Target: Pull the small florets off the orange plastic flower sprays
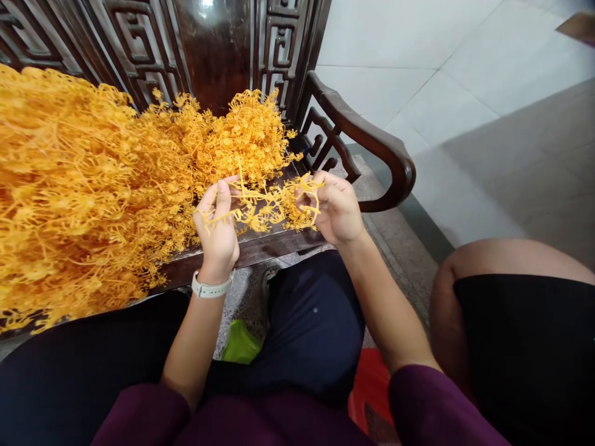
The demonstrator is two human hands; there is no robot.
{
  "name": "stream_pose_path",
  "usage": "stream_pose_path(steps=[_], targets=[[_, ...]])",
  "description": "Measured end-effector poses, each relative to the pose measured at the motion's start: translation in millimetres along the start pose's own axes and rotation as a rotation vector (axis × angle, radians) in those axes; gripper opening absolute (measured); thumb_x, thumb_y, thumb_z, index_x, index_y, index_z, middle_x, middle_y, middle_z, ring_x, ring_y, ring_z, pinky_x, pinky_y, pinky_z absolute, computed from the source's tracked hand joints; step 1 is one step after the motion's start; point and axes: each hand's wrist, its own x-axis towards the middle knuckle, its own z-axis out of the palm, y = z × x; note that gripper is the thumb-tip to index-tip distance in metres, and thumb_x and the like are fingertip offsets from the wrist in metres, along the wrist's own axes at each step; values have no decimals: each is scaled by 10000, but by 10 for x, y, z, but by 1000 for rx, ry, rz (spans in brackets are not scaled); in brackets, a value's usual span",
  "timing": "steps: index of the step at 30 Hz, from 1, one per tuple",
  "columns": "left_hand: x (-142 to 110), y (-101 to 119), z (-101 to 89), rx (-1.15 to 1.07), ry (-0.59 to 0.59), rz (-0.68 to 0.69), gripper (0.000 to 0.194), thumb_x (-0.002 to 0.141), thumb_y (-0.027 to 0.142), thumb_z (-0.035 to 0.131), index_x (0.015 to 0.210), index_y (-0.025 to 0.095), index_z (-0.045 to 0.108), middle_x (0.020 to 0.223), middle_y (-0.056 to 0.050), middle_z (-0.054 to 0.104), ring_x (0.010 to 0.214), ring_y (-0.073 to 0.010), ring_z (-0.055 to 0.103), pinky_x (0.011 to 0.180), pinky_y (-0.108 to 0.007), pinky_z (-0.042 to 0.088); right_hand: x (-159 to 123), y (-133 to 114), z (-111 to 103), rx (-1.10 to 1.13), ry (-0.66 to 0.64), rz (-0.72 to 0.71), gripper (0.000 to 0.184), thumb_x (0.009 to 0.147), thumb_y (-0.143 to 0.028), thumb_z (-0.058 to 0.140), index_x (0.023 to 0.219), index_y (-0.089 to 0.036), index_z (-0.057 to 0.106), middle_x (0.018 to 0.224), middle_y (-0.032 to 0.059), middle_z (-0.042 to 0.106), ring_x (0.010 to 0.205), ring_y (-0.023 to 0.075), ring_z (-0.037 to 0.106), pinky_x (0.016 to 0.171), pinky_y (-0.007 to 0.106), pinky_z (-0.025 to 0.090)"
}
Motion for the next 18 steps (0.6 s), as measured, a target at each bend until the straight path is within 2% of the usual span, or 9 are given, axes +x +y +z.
stream_pose_path(steps=[6,10,13,15,18], targets=[[40,49,14,-175,77,21,355,947,560,761,989,211,808,905,-27,689,818,-108,644,754,-205,538,-29,-9,-2,-39,-94,47,380,857,-426,811,679,-220,544,655,-12,615,605,118,565,584,272,451],[104,70,-40,-258,103,-2,355,900,547,817,875,199,753,895,-14,653,760,-89,587,665,-168,504,-35,25,-21,-50,-186,17,360,870,-381,822,666,-210,580,641,-10,642,585,115,592,561,260,456],[164,55,-117,-344,99,-106,255,898,407,858,836,193,734,870,1,654,710,-68,565,627,-139,486,-37,61,-37,-76,-333,-24,311,913,-314,791,672,-194,636,635,-9,659,565,107,595,550,251,457],[206,61,-167,-386,112,-156,208,931,321,829,813,190,719,838,11,652,685,-64,566,623,-141,494,-31,74,-39,-147,-410,-30,308,938,-295,770,674,-183,658,648,-4,673,569,99,592,555,245,458],[256,114,-214,-435,154,-180,246,1014,275,719,787,193,673,797,22,650,682,-77,591,631,-165,519,-15,68,-26,-265,-488,-30,327,958,-294,741,665,-171,662,639,-11,653,576,89,570,569,235,448]])
